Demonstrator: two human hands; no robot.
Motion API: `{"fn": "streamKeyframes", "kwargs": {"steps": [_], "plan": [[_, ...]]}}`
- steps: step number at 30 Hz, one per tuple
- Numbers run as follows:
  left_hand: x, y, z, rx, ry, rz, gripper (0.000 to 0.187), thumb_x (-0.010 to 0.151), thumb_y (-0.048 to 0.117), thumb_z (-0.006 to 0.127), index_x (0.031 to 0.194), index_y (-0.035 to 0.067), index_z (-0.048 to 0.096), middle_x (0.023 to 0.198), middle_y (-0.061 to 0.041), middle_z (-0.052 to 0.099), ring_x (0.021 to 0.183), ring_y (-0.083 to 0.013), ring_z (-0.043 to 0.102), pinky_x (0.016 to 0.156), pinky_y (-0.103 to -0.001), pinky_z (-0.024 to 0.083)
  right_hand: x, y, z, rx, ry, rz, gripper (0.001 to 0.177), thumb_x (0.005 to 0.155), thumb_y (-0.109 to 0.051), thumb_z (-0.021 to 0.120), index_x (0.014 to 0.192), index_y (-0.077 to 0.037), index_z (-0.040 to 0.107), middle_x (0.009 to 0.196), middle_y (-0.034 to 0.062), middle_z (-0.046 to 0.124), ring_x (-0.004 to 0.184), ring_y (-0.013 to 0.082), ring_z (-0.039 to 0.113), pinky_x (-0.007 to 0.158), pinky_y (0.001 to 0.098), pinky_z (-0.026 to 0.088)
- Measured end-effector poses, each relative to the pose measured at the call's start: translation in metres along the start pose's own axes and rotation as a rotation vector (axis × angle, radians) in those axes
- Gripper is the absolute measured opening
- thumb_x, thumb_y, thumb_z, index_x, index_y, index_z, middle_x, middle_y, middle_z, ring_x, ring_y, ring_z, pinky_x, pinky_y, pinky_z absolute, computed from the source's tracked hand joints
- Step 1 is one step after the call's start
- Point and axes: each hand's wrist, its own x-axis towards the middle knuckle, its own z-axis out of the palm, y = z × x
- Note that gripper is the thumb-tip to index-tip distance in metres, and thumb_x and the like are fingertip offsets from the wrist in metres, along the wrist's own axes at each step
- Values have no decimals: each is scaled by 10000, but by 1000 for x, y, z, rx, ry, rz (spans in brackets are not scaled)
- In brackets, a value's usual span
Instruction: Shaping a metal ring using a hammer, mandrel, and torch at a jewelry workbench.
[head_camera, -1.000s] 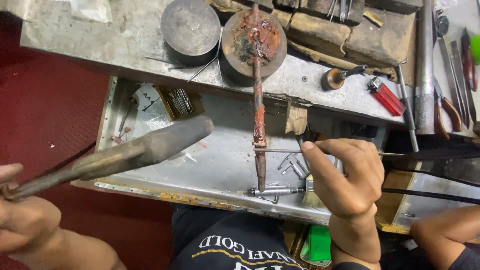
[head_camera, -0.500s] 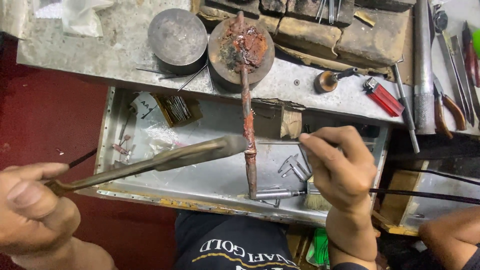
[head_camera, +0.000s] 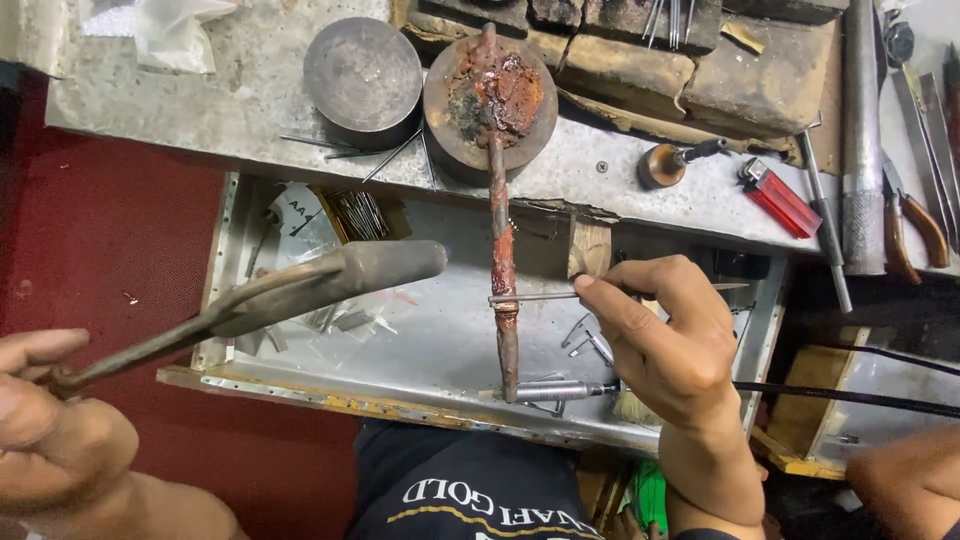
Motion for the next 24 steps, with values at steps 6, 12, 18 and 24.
{"fn": "streamKeyframes", "kwargs": {"steps": [6, 12, 18, 24], "plan": [[0, 7, -1, 45, 6, 22, 718, 1416, 273, 251, 1161, -166, 758, 1093, -233, 717, 889, -319, 605, 823, -394, 462, 3, -3, 0, -25, 55, 7, 66, 979, 70, 699, 1017, 33, 739, 886, 207, 646, 724, 308, 571, 621, 385, 451], [-1, -2, 1, 9, 7, 5, 726, 1402, 251, 234, 1154, -188, 756, 1082, -244, 724, 872, -311, 607, 818, -376, 470, 11, 2, -11, -150, 1, -48, 151, 995, 37, 775, 1083, -85, 769, 938, 135, 703, 791, 278, 609, 732, 403, 380], [1, 0, 2, -37, -17, 51, 726, 1386, 236, 234, 1116, -222, 727, 1042, -279, 689, 806, -329, 557, 753, -397, 411, 30, -4, -22, -218, -74, -122, 179, 1000, 56, 791, 1063, -110, 775, 953, 116, 711, 786, 269, 637, 813, 415, 396], [6, 6, 1, -56, -48, 79, 769, 1379, 258, 198, 1124, -233, 732, 1054, -308, 686, 871, -358, 580, 795, -418, 412, 38, -8, -26, -213, -123, -150, 160, 1025, 45, 696, 1069, -93, 765, 969, 116, 701, 787, 271, 632, 839, 438, 375]]}}
